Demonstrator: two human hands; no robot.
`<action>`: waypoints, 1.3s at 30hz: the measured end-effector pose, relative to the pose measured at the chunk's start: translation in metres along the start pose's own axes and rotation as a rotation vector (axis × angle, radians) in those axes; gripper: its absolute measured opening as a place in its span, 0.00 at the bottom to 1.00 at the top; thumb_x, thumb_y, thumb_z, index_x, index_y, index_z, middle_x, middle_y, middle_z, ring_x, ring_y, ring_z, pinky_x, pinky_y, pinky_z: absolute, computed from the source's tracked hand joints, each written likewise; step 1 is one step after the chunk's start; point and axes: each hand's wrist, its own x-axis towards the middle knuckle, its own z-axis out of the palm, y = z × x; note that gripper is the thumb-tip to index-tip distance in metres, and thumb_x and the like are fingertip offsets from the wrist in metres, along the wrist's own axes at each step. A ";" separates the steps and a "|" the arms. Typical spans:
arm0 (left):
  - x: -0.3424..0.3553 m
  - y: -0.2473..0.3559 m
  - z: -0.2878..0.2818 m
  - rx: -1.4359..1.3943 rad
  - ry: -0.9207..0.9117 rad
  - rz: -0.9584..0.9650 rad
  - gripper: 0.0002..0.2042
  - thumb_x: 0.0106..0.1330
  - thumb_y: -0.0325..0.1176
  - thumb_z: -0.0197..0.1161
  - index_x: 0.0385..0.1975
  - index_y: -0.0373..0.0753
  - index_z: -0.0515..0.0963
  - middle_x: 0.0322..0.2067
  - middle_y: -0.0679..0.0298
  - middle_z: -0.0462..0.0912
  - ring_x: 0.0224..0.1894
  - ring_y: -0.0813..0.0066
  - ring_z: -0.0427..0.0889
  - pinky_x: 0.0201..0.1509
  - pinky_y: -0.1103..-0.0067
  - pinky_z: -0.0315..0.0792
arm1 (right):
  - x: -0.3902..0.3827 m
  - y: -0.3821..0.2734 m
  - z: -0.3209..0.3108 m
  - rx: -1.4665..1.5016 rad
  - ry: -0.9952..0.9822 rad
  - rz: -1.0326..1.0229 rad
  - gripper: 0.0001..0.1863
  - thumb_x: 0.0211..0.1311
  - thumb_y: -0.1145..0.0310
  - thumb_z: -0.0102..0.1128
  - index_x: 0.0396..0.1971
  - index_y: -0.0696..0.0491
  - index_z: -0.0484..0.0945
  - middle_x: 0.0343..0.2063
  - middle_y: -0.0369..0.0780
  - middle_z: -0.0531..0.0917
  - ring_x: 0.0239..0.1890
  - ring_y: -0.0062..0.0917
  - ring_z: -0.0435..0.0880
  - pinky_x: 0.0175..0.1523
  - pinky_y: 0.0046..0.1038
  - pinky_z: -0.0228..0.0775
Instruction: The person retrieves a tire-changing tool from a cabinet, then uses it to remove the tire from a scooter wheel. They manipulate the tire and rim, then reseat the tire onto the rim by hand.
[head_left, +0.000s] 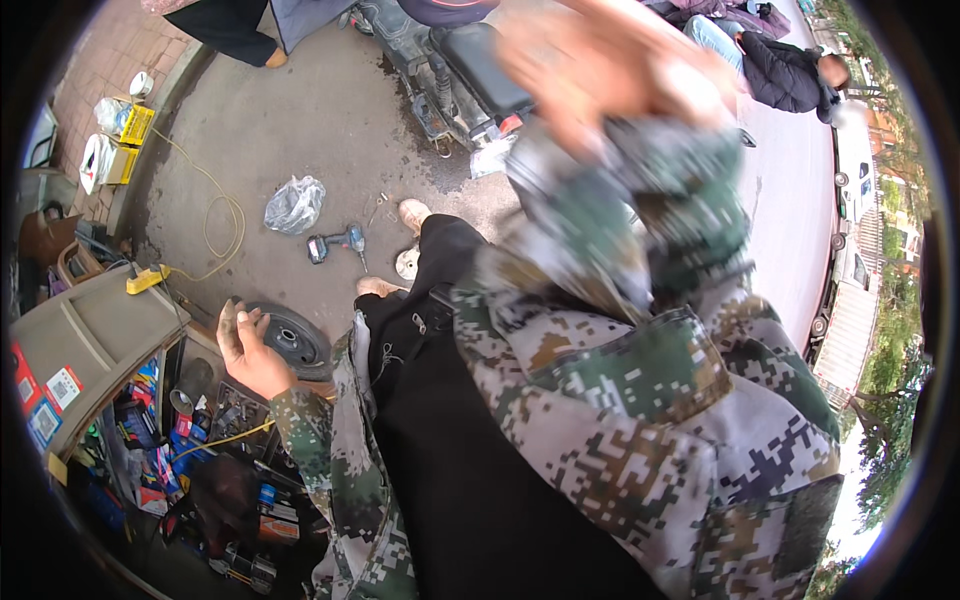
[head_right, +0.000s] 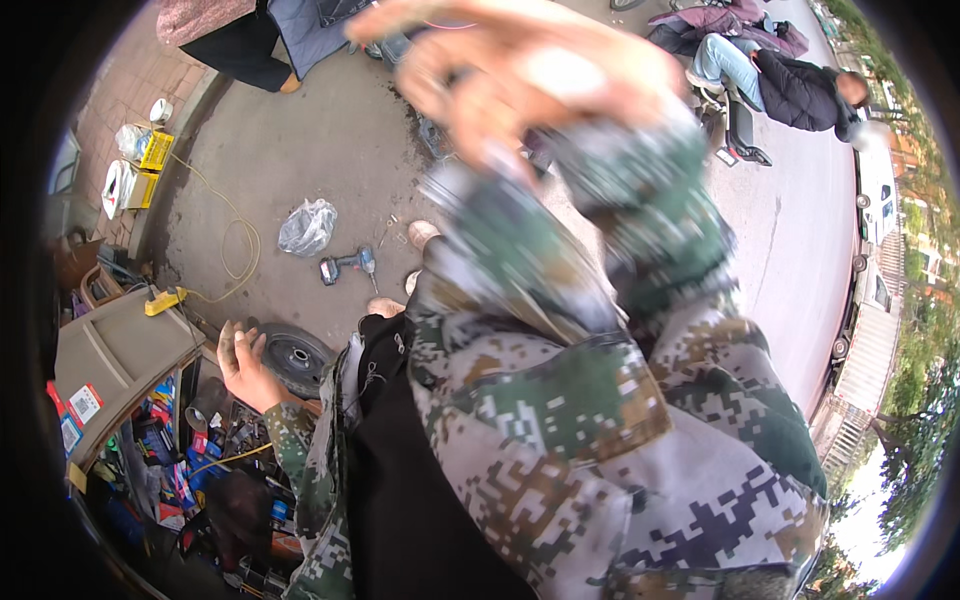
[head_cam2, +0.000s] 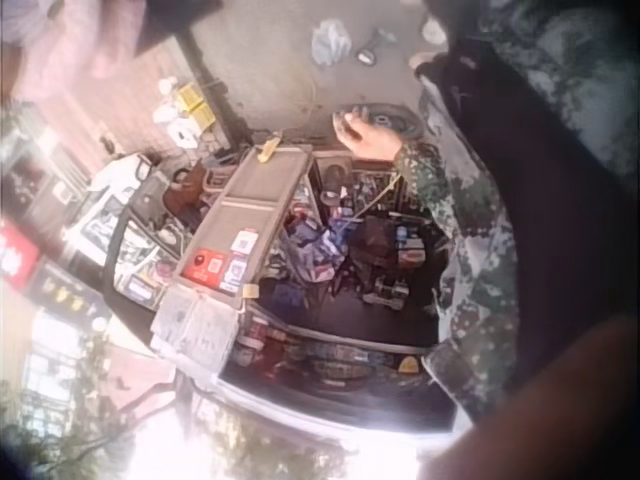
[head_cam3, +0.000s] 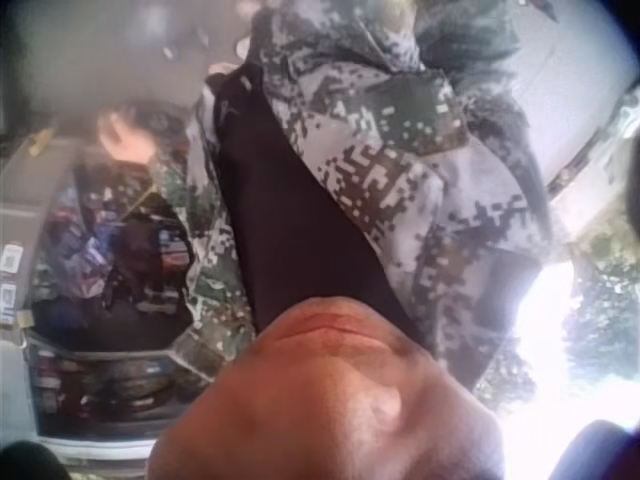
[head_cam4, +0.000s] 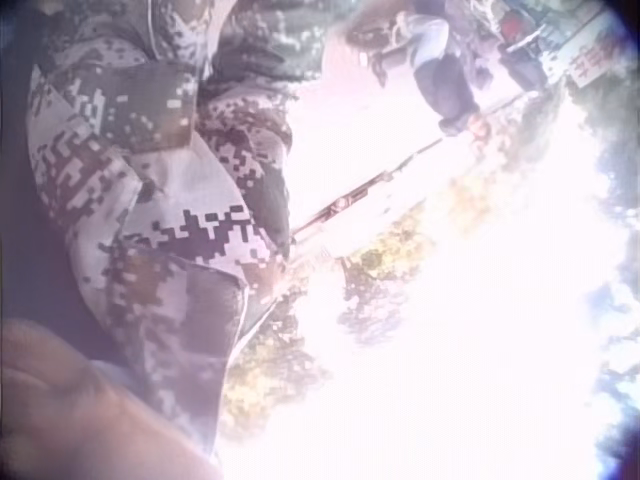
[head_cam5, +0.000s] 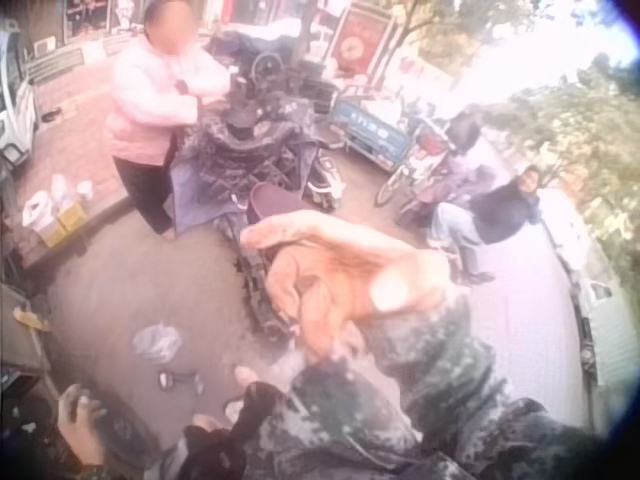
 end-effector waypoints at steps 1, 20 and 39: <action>0.000 -0.002 0.002 -0.001 -0.007 0.008 0.19 0.78 0.32 0.62 0.64 0.28 0.76 0.56 0.50 0.84 0.49 0.67 0.86 0.52 0.72 0.83 | 0.028 0.017 -0.023 -0.042 0.131 0.073 0.45 0.62 0.58 0.69 0.75 0.59 0.60 0.54 0.51 0.77 0.48 0.36 0.88 0.50 0.36 0.85; -0.087 -0.074 0.025 0.071 0.535 0.194 0.12 0.70 0.30 0.67 0.51 0.35 0.84 0.44 0.58 0.85 0.47 0.66 0.87 0.54 0.73 0.79 | -0.112 0.280 -0.307 -1.382 0.407 -0.135 0.28 0.67 0.66 0.60 0.65 0.61 0.71 0.57 0.50 0.80 0.58 0.42 0.80 0.62 0.40 0.73; -0.163 0.230 -0.330 -0.923 0.681 1.053 0.31 0.84 0.45 0.49 0.79 0.34 0.54 0.77 0.43 0.59 0.79 0.47 0.58 0.84 0.52 0.52 | 0.258 0.302 0.182 -0.877 -0.524 -0.300 0.25 0.64 0.79 0.62 0.62 0.61 0.76 0.51 0.44 0.82 0.44 0.26 0.85 0.52 0.29 0.80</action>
